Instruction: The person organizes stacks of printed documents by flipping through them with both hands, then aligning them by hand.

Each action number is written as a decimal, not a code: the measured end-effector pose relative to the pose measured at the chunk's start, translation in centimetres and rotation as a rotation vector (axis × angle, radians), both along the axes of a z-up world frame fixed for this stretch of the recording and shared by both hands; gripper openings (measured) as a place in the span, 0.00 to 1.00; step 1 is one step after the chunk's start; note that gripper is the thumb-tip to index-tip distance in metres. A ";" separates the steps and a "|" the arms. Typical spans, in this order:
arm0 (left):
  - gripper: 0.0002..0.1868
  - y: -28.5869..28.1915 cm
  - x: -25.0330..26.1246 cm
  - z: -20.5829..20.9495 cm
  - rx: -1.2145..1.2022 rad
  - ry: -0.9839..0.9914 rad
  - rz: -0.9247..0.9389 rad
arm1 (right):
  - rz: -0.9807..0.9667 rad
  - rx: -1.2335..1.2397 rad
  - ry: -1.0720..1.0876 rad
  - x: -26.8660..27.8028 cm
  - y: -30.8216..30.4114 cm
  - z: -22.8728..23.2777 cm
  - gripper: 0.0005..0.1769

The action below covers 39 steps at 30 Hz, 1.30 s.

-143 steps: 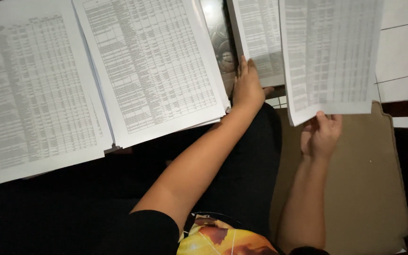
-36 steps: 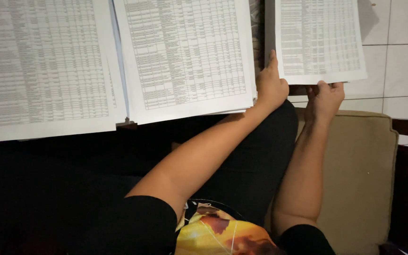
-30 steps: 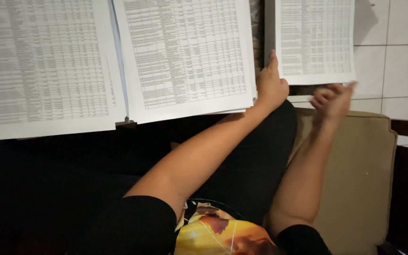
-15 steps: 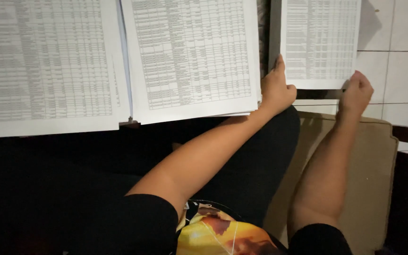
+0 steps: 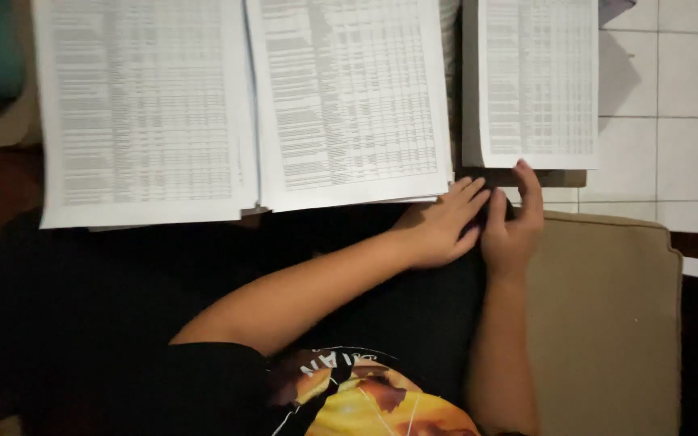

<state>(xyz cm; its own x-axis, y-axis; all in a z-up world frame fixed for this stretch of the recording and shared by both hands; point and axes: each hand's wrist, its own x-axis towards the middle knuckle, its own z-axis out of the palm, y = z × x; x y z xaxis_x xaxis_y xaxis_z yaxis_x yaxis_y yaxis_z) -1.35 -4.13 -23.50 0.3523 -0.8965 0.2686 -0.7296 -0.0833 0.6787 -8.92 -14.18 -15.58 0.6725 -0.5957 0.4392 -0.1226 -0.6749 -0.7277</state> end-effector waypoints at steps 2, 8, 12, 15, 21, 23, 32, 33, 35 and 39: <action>0.36 5.8 0.2 5.8 0.106 0.105 -0.065 | 0.029 -0.081 -0.019 -0.5 0.6 0.4 0.14; 0.08 17.4 3.2 12.9 0.012 0.035 -0.122 | 0.117 -0.331 -0.140 0.4 5.2 3.3 0.07; 0.17 21.7 9.3 16.9 -0.096 -0.428 0.249 | 0.242 -0.385 -0.216 3.2 11.6 7.0 0.07; 0.25 23.5 12.3 15.3 0.152 -0.568 0.226 | 0.341 -0.428 -0.132 5.8 13.7 8.4 0.09; 0.19 24.9 13.1 13.8 0.006 -0.365 0.257 | 0.446 -0.472 0.196 7.3 14.4 8.6 0.20; 0.14 25.0 12.7 13.3 -0.013 -0.379 0.276 | 0.456 -0.490 0.253 7.2 14.7 9.5 0.20; 0.12 26.5 13.3 14.5 -0.001 -0.202 0.231 | 0.438 -0.497 0.452 8.1 16.1 12.3 0.20; 0.12 26.5 13.3 14.5 0.005 -0.185 0.241 | 0.441 -0.488 0.468 8.1 16.1 12.5 0.20; 0.11 26.4 13.5 14.2 0.014 -0.189 0.242 | 0.445 -0.481 0.473 8.2 16.2 13.1 0.18; 0.06 26.1 13.7 13.5 -0.006 -0.308 0.238 | 0.444 -0.421 0.501 8.1 15.4 12.5 0.17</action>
